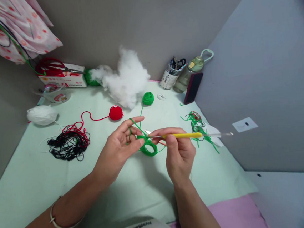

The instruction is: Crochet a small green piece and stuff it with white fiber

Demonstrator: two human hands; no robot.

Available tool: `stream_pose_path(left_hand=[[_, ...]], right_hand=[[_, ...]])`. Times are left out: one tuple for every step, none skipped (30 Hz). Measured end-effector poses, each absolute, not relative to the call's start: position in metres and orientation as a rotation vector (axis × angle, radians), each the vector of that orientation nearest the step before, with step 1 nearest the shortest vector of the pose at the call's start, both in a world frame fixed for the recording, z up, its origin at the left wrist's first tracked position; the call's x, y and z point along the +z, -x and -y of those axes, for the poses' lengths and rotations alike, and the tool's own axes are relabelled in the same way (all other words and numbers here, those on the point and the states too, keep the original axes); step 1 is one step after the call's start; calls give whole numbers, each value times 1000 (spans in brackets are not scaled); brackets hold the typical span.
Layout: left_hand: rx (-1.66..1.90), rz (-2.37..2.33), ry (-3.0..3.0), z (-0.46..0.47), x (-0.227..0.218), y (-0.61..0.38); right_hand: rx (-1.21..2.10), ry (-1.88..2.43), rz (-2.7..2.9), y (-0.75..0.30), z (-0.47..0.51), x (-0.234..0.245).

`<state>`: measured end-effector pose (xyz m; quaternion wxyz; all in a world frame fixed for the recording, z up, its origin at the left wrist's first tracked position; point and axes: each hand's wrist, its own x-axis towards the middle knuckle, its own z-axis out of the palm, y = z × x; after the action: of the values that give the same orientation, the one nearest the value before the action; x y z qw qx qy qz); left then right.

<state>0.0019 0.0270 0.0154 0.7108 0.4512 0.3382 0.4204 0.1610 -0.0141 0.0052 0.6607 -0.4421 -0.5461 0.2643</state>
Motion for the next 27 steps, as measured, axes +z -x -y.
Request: stream_pose_path(left_hand=[[952,-789,-1018,-26,16,-3],[974,-826,-1020,-24,17,-4],[990,-844,-1000,-23,17,-6],[991,-835,-957,-22,18,-7],[970,-802,-894,-21,19,-8],[926,-755,-823,-22,19,-9],[870,-708,-754,-22,20,-9],[819,-675,-695,-24,20,-8],[784,-661,-650,-25,21,-7],[772,-660,-622,-27,22,-5],[781,-663,-613,-29,23,-4],[799,-665,-620,-30,24,-2],[812,-663,-640,-31,25,-1],[816,-657,-670,-30,25,-1],[813,-652,-702,-30,25,-1],[813,-652,-731,-29,25,-2],[821,-658,-756,-27,24,-3],[844,-672,-781,-26,23,-4],[877,-695,-805,-24,21,-6],[914,-718,-823,-23,20,-7],[944,-734,-831,-21,19,-8],[960,-738,-821,-21,19,-9],[952,-731,-789,-21,19,-10],[919,-710,-739,-21,19,-10],[870,-683,-678,-22,20,-10],[821,-657,-618,-24,21,-10],[786,-638,-567,-25,22,-9]], right_hand=[[487,1021,1340,-160,15,4],[359,1039,1459,-160,17,2],[214,1049,1571,-159,17,0],[63,1054,1662,-158,18,-3],[-77,1062,1718,-158,18,-6],[-179,1075,1743,-157,19,-8],[-224,1079,1740,-157,18,-9],[-192,1077,1707,-158,18,-9],[-89,1069,1642,-158,18,-7],[52,1057,1551,-159,17,-5],[209,1037,1431,-160,15,-2],[350,1008,1327,-160,14,1],[468,978,1242,-161,12,4],[553,955,1201,-161,11,7],[604,938,1202,-161,9,8],[625,938,1223,-160,9,8],[621,958,1248,-160,8,8],[593,985,1269,-159,9,7],[549,1012,1297,-158,9,5],[489,1037,1336,-157,11,2],[409,1058,1390,-156,12,0],[301,1070,1455,-156,14,-3],[187,1077,1525,-156,15,-5],[89,1077,1583,-156,16,-6],[29,1072,1615,-157,17,-6],[21,1067,1607,-157,17,-6],[66,1055,1557,-158,17,-4]])
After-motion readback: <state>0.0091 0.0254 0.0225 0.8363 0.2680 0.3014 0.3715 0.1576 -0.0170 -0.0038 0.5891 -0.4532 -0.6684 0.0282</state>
